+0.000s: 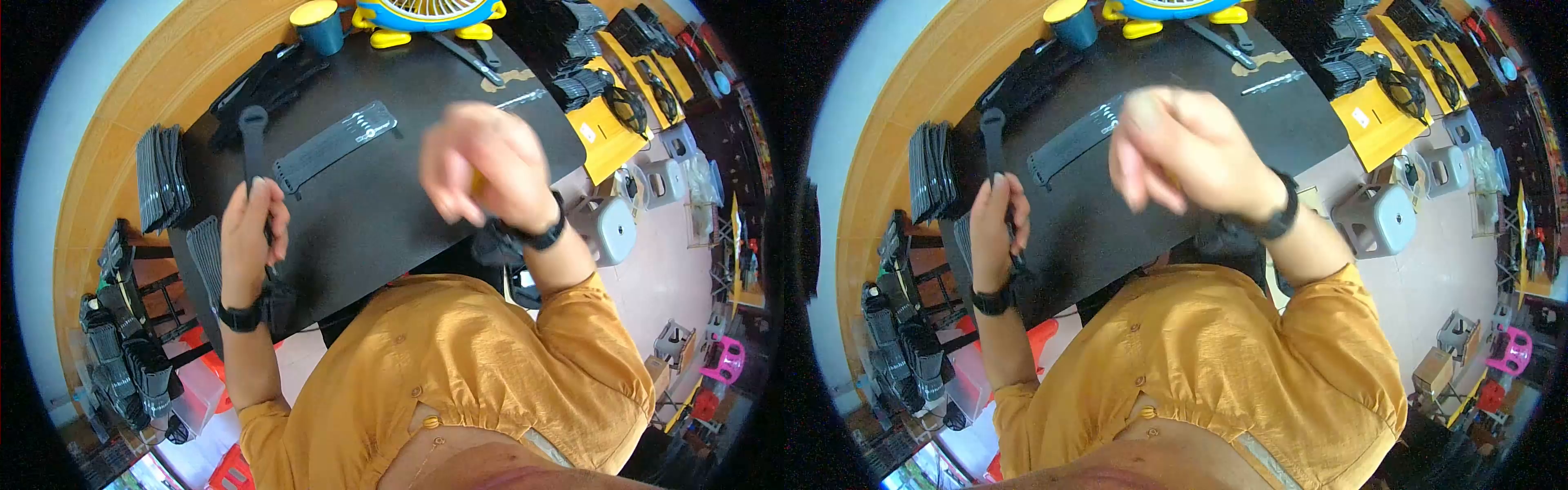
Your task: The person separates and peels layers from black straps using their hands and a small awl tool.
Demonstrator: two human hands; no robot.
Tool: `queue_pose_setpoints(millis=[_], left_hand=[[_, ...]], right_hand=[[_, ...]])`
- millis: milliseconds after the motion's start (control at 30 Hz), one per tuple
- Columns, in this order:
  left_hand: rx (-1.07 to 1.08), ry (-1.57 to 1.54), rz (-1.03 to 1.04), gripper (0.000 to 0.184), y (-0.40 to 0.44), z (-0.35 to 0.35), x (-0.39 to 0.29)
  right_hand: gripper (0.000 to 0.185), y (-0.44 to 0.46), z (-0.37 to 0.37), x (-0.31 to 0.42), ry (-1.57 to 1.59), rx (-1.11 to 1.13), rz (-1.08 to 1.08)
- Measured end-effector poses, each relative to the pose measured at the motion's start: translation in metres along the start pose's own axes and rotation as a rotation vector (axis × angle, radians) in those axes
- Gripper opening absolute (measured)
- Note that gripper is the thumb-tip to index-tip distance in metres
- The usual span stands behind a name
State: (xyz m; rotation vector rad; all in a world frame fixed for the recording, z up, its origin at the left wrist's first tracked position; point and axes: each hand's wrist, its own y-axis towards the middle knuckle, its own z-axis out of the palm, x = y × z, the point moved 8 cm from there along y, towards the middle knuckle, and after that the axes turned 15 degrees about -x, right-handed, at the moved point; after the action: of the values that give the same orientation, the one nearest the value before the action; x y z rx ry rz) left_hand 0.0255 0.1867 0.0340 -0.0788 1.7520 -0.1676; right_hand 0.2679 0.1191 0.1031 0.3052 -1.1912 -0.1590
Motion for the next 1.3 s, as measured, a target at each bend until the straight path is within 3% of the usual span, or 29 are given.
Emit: queue_pose_setpoints(millis=[33, 67, 133, 267, 467, 733, 800, 833, 900, 933, 967, 1033, 1100, 1167, 1233, 1300], left_hand=[[0.032, 0.011, -0.035, 0.03, -0.01, 0.004, 0.001], [0.057, 0.02, -0.058, 0.03, -0.019, 0.009, 0.006], [0.097, 0.032, -0.119, 0.028, -0.037, 0.017, 0.018], [0.141, -0.029, -0.159, 0.03, -0.056, 0.021, 0.05], [-0.013, -0.208, -0.216, 0.027, -0.072, 0.011, 0.073], [-0.026, -0.312, -0.091, 0.03, -0.093, 0.013, 0.045], [0.003, -0.359, -0.102, 0.031, -0.092, 0.018, 0.041], [0.051, -0.41, -0.107, 0.032, -0.093, 0.021, 0.038], [0.038, -0.355, 0.059, 0.034, -0.09, 0.026, 0.026], [0.098, -0.412, 0.015, 0.034, -0.089, 0.033, 0.025], [0.164, -0.473, -0.033, 0.035, -0.089, 0.04, 0.023], [0.183, -0.474, -0.039, 0.036, -0.085, 0.047, 0.025], [0.209, -0.433, -0.027, 0.042, -0.085, 0.056, 0.021], [0.21, -0.387, 0.006, 0.043, -0.079, 0.051, 0.021], [0.307, -0.426, -0.04, 0.044, -0.08, 0.052, 0.021], [0.38, -0.496, -0.115, 0.046, -0.078, 0.047, 0.032]], right_hand=[[0.046, -0.016, 0.01, 0.027, 0.09, 0.085, -0.103], [0.045, -0.031, 0.027, 0.059, 0.374, 0.336, -0.33], [0.039, -0.064, 0.051, 0.103, 0.435, 0.751, -0.585], [0.032, -0.075, 0.071, 0.121, 0.553, 0.794, -0.541], [0.034, -0.1, 0.074, 0.122, 0.621, 0.801, -0.548], [0.025, -0.108, 0.099, 0.113, 0.63, 0.935, -0.451], [0.024, -0.099, 0.102, 0.092, 0.449, 0.92, -0.412], [0.031, -0.087, 0.098, 0.072, 0.312, 0.772, -0.432], [0.025, -0.054, 0.084, 0.015, -0.218, 0.417, -0.2], [0.021, -0.039, 0.078, -0.008, -0.301, 0.184, -0.001], [0.024, -0.029, 0.064, -0.027, -0.743, 0.004, -0.166], [0.023, -0.023, 0.064, -0.052, -0.772, -0.034, -0.259], [0.022, -0.019, 0.065, -0.081, -0.297, -0.019, 0.111], [0.022, -0.009, 0.059, -0.081, -0.362, -0.059, 0.071], [0.02, -0.004, 0.047, -0.083, -0.247, -0.18, 0.282], [0.021, 0.004, 0.041, -0.088, -0.166, -0.213, 0.341]])
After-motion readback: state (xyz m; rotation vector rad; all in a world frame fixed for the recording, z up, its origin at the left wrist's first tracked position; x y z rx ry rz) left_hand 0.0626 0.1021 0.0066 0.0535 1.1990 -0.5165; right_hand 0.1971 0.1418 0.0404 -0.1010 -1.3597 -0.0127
